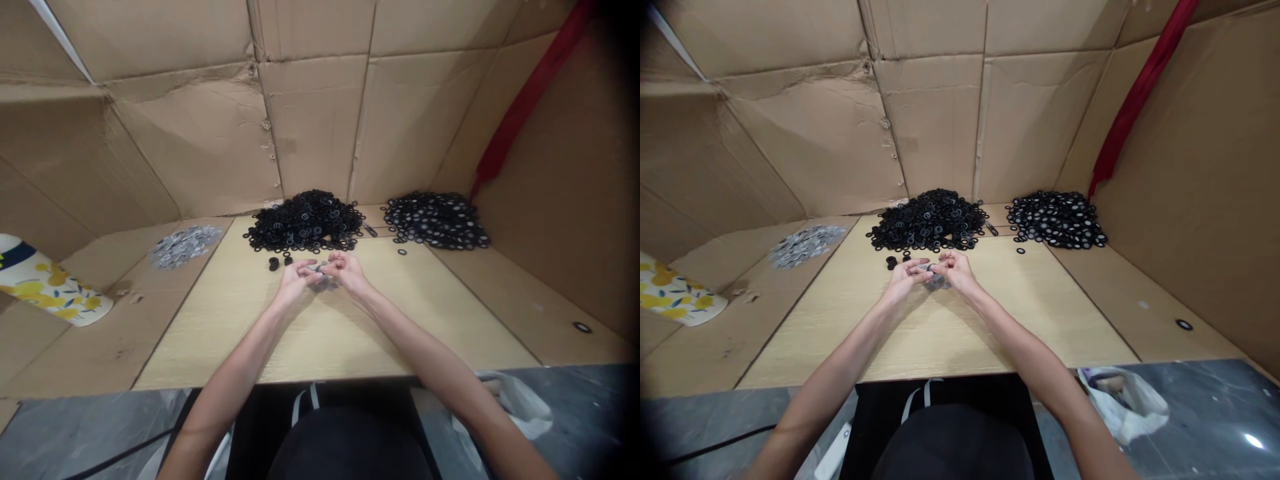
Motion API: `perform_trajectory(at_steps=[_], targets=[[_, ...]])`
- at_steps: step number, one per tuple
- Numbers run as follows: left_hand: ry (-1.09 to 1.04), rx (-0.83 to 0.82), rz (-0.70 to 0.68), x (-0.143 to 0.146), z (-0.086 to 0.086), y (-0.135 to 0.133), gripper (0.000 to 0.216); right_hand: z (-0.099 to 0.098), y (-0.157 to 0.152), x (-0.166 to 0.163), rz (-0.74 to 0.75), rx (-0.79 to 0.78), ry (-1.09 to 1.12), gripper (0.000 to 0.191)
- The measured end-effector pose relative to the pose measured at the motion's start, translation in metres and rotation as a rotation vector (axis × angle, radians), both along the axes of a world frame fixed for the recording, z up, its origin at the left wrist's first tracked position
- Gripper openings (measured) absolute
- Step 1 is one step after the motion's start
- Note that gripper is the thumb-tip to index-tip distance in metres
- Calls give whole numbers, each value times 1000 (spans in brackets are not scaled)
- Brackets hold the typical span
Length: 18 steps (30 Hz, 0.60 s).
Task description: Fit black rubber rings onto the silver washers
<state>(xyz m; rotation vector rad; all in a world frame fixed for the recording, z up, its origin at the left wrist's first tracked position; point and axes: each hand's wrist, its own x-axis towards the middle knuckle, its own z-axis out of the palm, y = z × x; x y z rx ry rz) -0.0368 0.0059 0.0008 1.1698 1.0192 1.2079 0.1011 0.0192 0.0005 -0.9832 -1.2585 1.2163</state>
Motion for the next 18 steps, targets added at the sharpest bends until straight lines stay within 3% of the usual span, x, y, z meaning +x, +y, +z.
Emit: perform_trajectory(at_steps=[9,18], targets=[[-50,48,21,-5,5,4,39,16,-9,7,139,63,-96,39],[-76,76,-24,-5,7,-1,46,15,-6,14,257,158,-224,34]])
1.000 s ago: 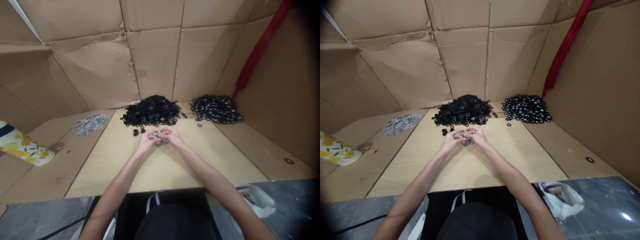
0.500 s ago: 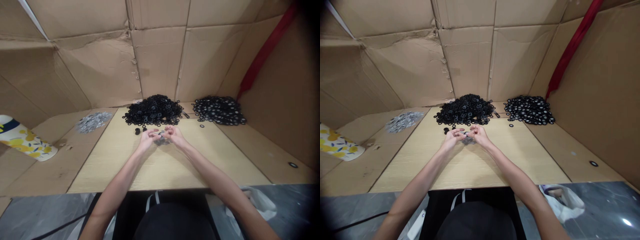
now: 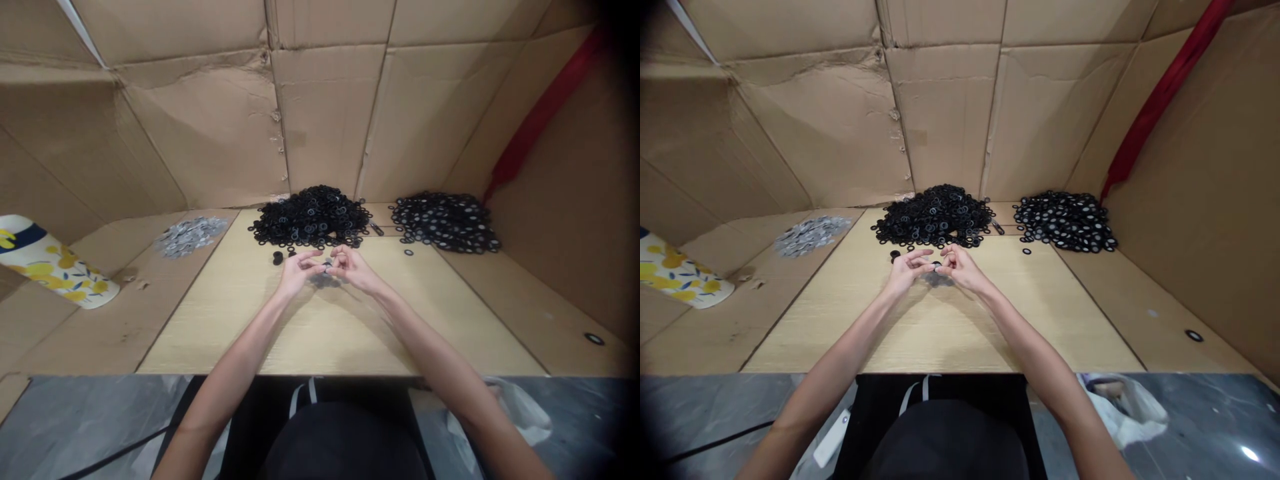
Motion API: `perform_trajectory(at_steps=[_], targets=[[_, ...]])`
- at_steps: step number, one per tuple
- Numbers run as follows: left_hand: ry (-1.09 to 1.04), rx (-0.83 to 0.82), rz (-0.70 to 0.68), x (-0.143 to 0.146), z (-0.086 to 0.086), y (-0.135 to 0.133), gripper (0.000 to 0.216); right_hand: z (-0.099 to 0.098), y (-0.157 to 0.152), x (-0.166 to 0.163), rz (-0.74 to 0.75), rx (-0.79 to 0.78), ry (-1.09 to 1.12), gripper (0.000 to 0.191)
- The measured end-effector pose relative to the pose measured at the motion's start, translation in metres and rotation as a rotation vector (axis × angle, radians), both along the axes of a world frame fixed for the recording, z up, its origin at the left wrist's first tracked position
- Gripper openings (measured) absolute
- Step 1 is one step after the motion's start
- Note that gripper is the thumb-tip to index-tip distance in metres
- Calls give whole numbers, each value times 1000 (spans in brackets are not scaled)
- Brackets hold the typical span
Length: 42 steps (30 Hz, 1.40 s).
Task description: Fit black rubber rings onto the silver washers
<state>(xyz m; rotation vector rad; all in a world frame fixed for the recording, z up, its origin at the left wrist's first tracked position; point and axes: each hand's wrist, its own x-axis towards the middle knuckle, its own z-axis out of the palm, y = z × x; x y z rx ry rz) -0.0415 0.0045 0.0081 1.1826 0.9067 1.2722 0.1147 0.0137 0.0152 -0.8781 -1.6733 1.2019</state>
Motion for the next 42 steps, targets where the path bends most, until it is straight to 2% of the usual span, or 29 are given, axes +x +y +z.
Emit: perform_trajectory(at_steps=[8,12,15,17,22,26,30,34,39,42], targets=[[68,29,29,3,-7,1,45,1,-2,-1,-91,239,-355,23],[103,44,48,5,-9,0,45,2,-7,-2,-93,303,-414,20],[84,42,69,7,-9,-1,38,-2,-6,-4,-104,285,-339,22],[3,25,113,10,-9,-2,33,-6,-2,-7,-161,235,-213,25],[-262,-6,202,20,-8,-1,31,-12,4,-18,-311,-65,258,37],[-323,-42,162,22,-8,-2,33,-13,3,-23,-346,-202,437,42],[-195,-33,170,19,-8,-3,36,-15,2,-25,-353,-262,498,43],[-9,24,196,18,-7,-7,33,-18,2,-27,-366,-249,513,42],[127,61,188,17,-7,-6,35,-22,3,-27,-334,-194,410,37],[171,83,197,14,-7,-4,35,-20,5,-21,-301,-111,262,35]])
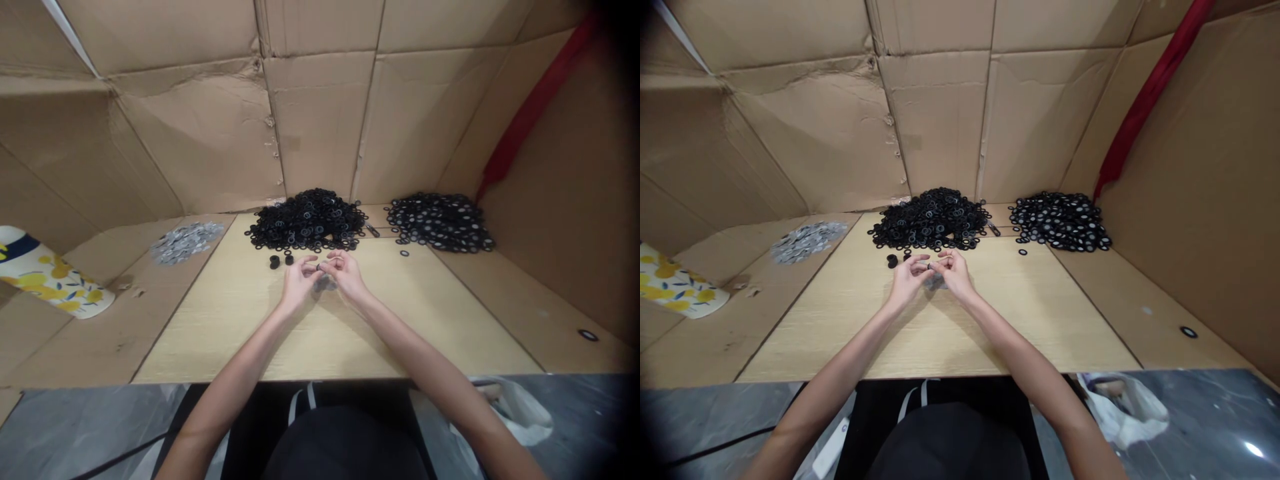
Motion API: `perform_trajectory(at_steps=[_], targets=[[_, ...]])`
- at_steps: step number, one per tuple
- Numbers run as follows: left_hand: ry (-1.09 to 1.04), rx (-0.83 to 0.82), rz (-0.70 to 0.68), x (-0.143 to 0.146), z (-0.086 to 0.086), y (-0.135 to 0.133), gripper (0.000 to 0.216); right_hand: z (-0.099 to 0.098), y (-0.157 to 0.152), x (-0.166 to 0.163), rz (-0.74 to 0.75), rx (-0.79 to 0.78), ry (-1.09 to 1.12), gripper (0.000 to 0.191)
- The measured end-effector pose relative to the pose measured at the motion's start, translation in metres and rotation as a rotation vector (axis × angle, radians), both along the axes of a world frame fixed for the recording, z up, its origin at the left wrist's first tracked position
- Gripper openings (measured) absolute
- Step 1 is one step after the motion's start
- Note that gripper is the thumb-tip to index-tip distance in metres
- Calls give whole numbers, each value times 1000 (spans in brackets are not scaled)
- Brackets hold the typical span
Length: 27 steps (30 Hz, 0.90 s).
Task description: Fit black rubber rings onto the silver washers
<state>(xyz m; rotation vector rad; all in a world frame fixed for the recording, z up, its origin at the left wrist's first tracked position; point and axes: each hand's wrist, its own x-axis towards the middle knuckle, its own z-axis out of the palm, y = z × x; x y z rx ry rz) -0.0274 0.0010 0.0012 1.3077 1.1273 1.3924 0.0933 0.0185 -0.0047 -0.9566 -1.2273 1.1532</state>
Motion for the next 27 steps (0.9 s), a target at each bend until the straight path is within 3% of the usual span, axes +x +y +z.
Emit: perform_trajectory(at_steps=[4,6,15,27], targets=[[-18,-37,11,-4,3,0,37,5,0,9,-3,148,-286,30],[17,-54,0,-4,3,-1,35,6,0,11,-3,161,-322,28],[229,49,-28,6,-9,6,29,0,4,4,-98,-74,-36,32],[-60,-149,-97,12,-9,8,42,0,0,-1,-73,-190,110,40]])
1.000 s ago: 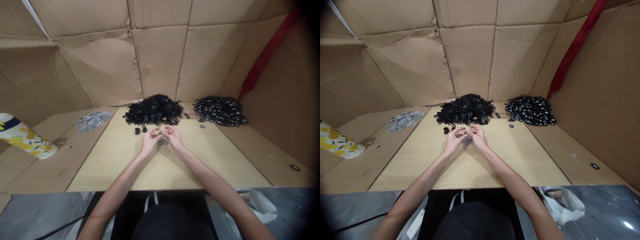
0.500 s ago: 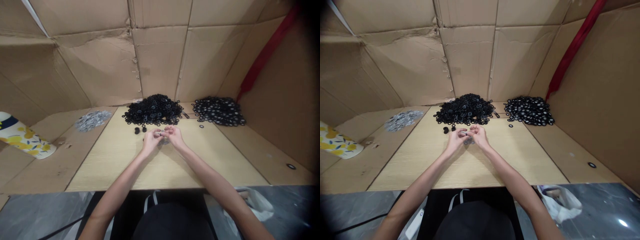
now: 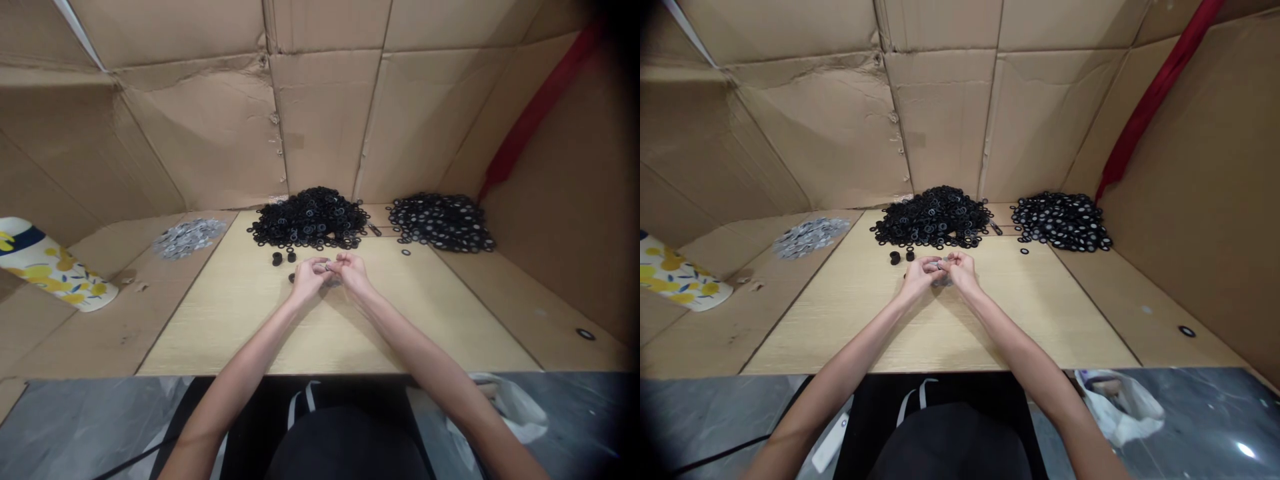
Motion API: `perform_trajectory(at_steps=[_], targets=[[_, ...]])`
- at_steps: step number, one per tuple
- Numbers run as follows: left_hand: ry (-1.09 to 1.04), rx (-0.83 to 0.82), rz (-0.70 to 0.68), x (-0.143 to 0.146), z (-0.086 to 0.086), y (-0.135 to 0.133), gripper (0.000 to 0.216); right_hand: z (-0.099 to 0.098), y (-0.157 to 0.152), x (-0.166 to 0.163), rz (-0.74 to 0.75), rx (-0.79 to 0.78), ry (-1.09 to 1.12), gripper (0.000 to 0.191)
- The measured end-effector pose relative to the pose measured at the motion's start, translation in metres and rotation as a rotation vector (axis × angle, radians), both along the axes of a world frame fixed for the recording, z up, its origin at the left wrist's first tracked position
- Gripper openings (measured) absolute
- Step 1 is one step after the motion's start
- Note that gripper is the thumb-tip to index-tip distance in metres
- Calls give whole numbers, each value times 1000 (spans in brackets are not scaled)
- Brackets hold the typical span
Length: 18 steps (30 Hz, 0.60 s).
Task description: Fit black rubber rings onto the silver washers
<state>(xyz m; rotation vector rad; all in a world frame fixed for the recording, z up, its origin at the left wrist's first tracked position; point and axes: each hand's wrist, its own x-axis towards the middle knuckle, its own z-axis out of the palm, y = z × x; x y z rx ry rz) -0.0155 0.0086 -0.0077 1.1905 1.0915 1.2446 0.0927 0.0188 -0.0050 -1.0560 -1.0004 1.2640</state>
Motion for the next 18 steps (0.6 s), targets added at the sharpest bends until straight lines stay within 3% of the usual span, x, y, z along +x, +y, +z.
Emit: perform_trajectory(at_steps=[7,18], targets=[[-180,-138,-28,-14,13,-5,47,11,-3,14,194,98,-200,37],[-219,-29,-70,-19,8,0,49,16,-6,24,297,252,-380,35]])
